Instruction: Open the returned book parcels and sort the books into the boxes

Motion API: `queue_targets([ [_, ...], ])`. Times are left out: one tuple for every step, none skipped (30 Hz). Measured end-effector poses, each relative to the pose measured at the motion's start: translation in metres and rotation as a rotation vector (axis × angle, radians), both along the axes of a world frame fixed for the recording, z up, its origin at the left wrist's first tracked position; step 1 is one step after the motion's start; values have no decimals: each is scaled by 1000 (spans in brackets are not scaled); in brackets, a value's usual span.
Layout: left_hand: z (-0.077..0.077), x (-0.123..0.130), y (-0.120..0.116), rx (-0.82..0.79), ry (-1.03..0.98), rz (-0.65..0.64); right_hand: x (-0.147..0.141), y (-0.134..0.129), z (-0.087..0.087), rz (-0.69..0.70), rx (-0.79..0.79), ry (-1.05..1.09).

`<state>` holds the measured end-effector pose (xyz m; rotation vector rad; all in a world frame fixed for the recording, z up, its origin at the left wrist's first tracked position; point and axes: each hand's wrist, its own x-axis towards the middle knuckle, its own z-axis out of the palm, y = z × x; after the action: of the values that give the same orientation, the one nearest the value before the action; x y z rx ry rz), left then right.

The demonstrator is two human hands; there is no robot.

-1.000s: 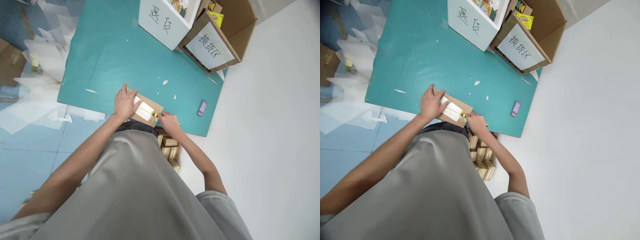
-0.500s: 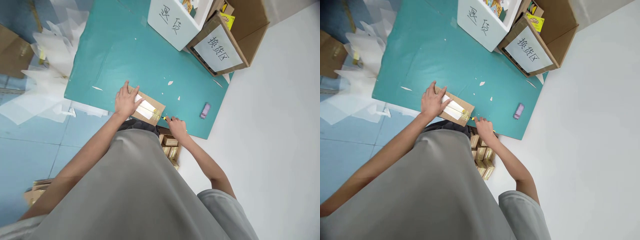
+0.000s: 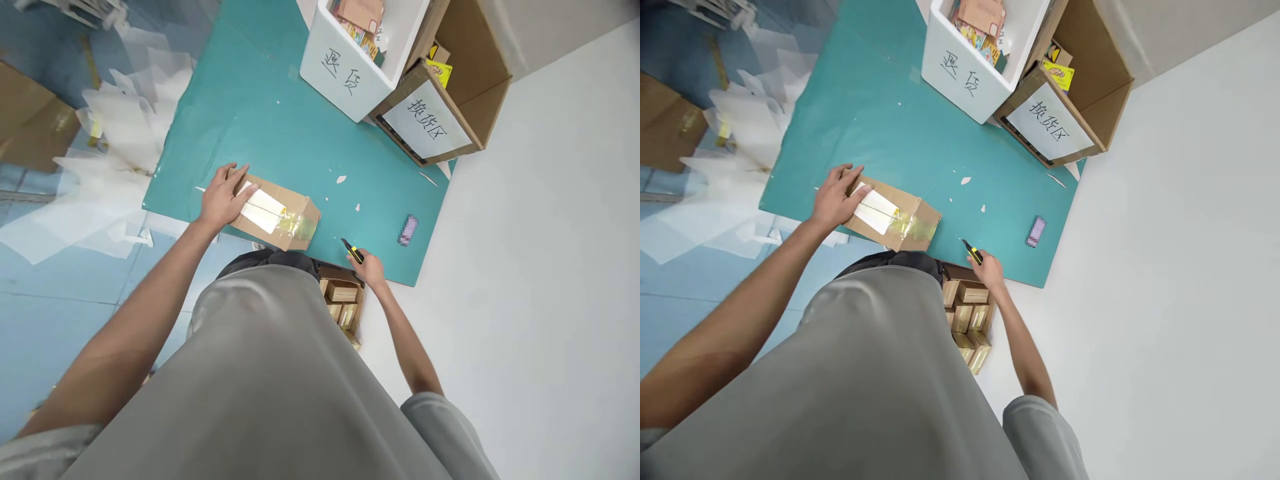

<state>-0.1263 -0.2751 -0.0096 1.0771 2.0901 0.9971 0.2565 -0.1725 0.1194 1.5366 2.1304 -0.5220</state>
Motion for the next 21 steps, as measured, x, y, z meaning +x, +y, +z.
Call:
queue_targets([
  [-1, -5, -3, 3, -16, 23, -4, -2, -12, -95, -31, 102],
  [-3, -8, -5, 8, -32, 47, -10, -5, -27, -210, -78, 233],
  [-4, -9, -7, 14, -45, 69, -19, -9, -43, -365, -145, 403],
  [-4, -8, -9, 21, -54, 87, -30, -14, -60, -515, -203, 563],
  [-5, -7, -11, 26, -58, 105, -42, -19, -75, -641, -268, 693],
  [-6, -6, -13, 26, -56, 124, -54, -25, -87, -745, -326, 778],
  [-7, -4, -14, 21, -52, 145, -64, -29, -96, -826, -367, 840],
  [-8, -2, -15, 12, -50, 166, -73, -32, -102, -890, -394, 882],
  [-10, 1, -15, 3, -55, 186, -79, -34, -103, -939, -397, 913],
  [-12, 6, -14, -4, -70, 202, -82, -35, -100, -973, -374, 944],
  [-14, 12, -13, -6, -97, 210, -81, -34, -95, -994, -331, 978],
  [-17, 21, -11, -4, -129, 206, -76, -31, -87, -1001, -275, 1009],
  [-19, 32, -8, 2, -162, 190, -69, -27, -77, -1000, -211, 1036],
  [-22, 44, -4, 9, -191, 159, -59, -21, -68, -988, -145, 1053],
  [-25, 57, -1, 13, -214, 106, -49, -15, -58, -968, -81, 1056],
  [-27, 70, 3, 11, -241, 35, -38, -9, -50, -941, -21, 1044],
  [-28, 82, 6, 4, -272, -53, -28, -2, -43, -905, 33, 1022],
  [-29, 92, 9, -4, -300, -136, -20, 4, -39, -869, 82, 998],
  [-30, 100, 12, -9, -321, -202, -13, 9, -36, -834, 120, 975],
  [-29, 106, 14, -5, -332, -237, -8, 12, -35, -800, 145, 954],
  [-28, 108, 17, 10, -332, -237, -5, 15, -35, -770, 157, 935],
])
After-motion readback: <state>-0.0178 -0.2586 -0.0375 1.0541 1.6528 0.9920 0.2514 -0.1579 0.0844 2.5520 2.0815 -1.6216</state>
